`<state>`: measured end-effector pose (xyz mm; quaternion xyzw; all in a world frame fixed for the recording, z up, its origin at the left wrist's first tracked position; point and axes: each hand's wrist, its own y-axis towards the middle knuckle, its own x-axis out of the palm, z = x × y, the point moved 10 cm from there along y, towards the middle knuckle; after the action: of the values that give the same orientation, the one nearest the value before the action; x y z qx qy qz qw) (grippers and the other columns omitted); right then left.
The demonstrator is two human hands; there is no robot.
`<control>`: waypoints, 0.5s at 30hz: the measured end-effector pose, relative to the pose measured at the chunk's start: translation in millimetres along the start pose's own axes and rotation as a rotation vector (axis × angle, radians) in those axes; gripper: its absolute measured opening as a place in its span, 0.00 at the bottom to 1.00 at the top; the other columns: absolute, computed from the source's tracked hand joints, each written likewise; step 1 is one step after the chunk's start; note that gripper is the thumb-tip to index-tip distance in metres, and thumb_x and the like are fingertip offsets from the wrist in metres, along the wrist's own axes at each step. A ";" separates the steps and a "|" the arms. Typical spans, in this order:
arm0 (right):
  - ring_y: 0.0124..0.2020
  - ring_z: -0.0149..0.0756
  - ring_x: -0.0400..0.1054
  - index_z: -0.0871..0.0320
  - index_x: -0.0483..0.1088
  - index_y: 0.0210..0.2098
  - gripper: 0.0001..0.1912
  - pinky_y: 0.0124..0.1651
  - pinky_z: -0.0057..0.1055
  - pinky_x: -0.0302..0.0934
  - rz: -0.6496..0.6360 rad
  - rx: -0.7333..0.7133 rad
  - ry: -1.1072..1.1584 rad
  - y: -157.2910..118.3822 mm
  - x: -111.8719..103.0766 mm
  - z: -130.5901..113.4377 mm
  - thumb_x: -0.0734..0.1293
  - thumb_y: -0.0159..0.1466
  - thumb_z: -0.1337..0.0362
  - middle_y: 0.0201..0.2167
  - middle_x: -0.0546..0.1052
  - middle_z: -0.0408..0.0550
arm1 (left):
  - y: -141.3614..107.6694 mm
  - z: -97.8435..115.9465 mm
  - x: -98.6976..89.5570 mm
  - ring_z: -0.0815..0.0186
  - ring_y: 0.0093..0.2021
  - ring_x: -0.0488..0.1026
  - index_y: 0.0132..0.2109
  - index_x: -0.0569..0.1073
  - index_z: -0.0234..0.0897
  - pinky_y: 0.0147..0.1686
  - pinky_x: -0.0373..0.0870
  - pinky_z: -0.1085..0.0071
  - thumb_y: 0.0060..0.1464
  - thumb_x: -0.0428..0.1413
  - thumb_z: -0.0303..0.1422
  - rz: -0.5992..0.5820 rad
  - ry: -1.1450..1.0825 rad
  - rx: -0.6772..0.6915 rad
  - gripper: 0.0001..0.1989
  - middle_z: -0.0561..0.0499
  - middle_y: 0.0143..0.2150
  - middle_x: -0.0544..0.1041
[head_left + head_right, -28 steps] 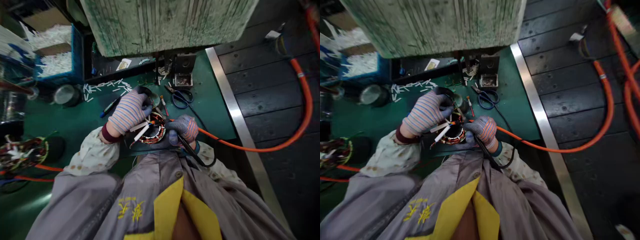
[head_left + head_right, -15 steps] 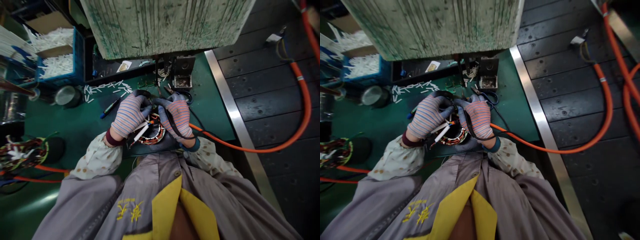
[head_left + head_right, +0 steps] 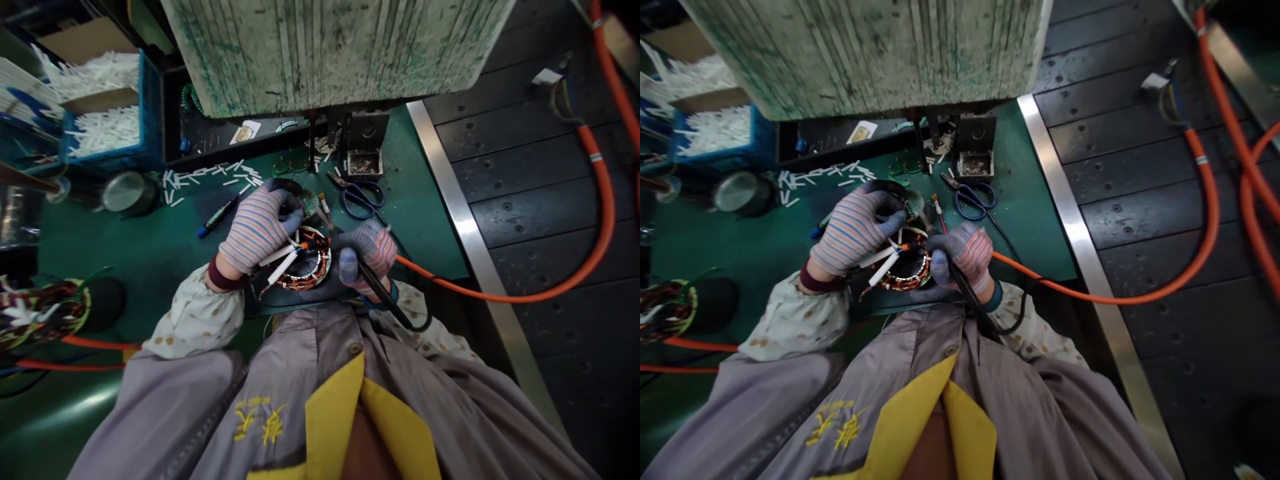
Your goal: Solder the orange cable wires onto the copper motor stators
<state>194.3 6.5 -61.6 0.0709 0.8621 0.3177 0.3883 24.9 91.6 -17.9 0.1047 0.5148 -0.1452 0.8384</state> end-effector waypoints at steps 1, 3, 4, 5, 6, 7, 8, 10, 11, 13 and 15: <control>0.38 0.46 0.70 0.49 0.85 0.41 0.24 0.44 0.42 0.63 0.003 -0.045 0.011 -6.4 -4.2 -2.7 0.59 0.79 0.49 0.33 0.76 0.51 | 0.7 0.7 0.9 0.48 0.54 0.82 0.47 0.85 0.35 0.61 0.79 0.55 0.66 0.59 0.39 -0.020 0.017 0.004 0.13 0.40 0.52 0.84; 0.36 0.45 0.70 0.46 0.85 0.38 0.22 0.42 0.41 0.60 -0.016 -0.094 -0.020 -14.3 -9.0 -5.3 0.61 0.78 0.49 0.30 0.76 0.50 | 2.0 1.6 1.5 0.48 0.52 0.82 0.47 0.86 0.35 0.59 0.80 0.56 0.66 0.59 0.40 -0.060 0.051 0.009 0.14 0.41 0.50 0.84; 0.36 0.45 0.70 0.44 0.85 0.38 0.20 0.41 0.41 0.60 -0.048 -0.098 -0.051 -15.8 -7.8 -5.1 0.64 0.78 0.49 0.29 0.77 0.49 | 2.7 1.6 1.3 0.49 0.51 0.82 0.47 0.86 0.35 0.58 0.80 0.56 0.66 0.59 0.40 -0.075 0.066 0.006 0.15 0.41 0.50 0.84; 0.36 0.45 0.71 0.43 0.85 0.38 0.17 0.41 0.41 0.59 -0.080 -0.100 -0.078 -16.1 -5.5 -5.0 0.66 0.77 0.50 0.29 0.77 0.48 | 3.2 1.4 0.9 0.49 0.50 0.82 0.48 0.86 0.35 0.58 0.80 0.56 0.66 0.59 0.40 -0.085 0.078 0.001 0.15 0.41 0.49 0.84; 0.36 0.45 0.71 0.43 0.86 0.38 0.16 0.42 0.41 0.59 -0.102 -0.099 -0.098 -15.6 -3.0 -4.8 0.67 0.76 0.50 0.29 0.78 0.48 | 3.6 1.3 0.6 0.49 0.50 0.82 0.48 0.86 0.35 0.59 0.80 0.56 0.66 0.58 0.40 -0.093 0.087 -0.003 0.16 0.41 0.48 0.83; 0.36 0.45 0.71 0.43 0.86 0.38 0.15 0.42 0.41 0.59 -0.106 -0.097 -0.107 -14.7 -1.4 -4.7 0.68 0.76 0.50 0.29 0.78 0.48 | 3.8 1.4 0.3 0.50 0.49 0.82 0.48 0.86 0.35 0.59 0.79 0.56 0.66 0.58 0.40 -0.096 0.093 -0.006 0.16 0.41 0.48 0.83; 0.36 0.45 0.71 0.43 0.86 0.38 0.17 0.42 0.41 0.59 -0.094 -0.096 -0.102 -13.7 -1.0 -4.7 0.67 0.76 0.49 0.29 0.79 0.49 | 3.8 1.6 0.1 0.50 0.49 0.82 0.49 0.86 0.35 0.59 0.79 0.56 0.66 0.58 0.40 -0.094 0.097 -0.007 0.16 0.41 0.48 0.83; 0.36 0.45 0.71 0.45 0.86 0.37 0.23 0.42 0.41 0.59 -0.046 -0.097 -0.071 -12.4 -2.4 -4.8 0.62 0.78 0.47 0.30 0.79 0.50 | 3.3 2.4 -0.3 0.50 0.49 0.82 0.49 0.86 0.35 0.59 0.79 0.56 0.66 0.57 0.40 -0.079 0.104 -0.008 0.16 0.41 0.48 0.83; 0.36 0.45 0.71 0.45 0.86 0.37 0.26 0.43 0.41 0.60 -0.025 -0.099 -0.052 -12.3 -3.2 -4.7 0.60 0.79 0.46 0.30 0.79 0.50 | 2.9 2.6 -0.4 0.49 0.50 0.82 0.49 0.86 0.35 0.58 0.79 0.56 0.66 0.57 0.40 -0.069 0.110 -0.010 0.17 0.41 0.48 0.83; 0.35 0.45 0.71 0.46 0.85 0.36 0.29 0.43 0.40 0.60 -0.003 -0.114 -0.015 -12.8 -4.6 -5.9 0.57 0.80 0.45 0.29 0.79 0.50 | 2.0 2.6 0.0 0.49 0.51 0.82 0.49 0.86 0.36 0.58 0.79 0.56 0.66 0.57 0.40 -0.052 0.118 -0.017 0.17 0.42 0.48 0.84; 0.35 0.44 0.71 0.46 0.85 0.37 0.29 0.43 0.40 0.60 0.012 -0.130 0.008 -13.0 -7.4 -8.4 0.56 0.80 0.45 0.29 0.78 0.49 | 1.3 3.0 0.4 0.48 0.52 0.82 0.49 0.86 0.36 0.60 0.79 0.56 0.65 0.57 0.40 -0.040 0.109 -0.017 0.16 0.41 0.50 0.84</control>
<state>195.1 -10.6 -60.6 0.0496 0.8408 0.3756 0.3867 28.0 91.7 -16.8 0.0949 0.5628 -0.1515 0.8070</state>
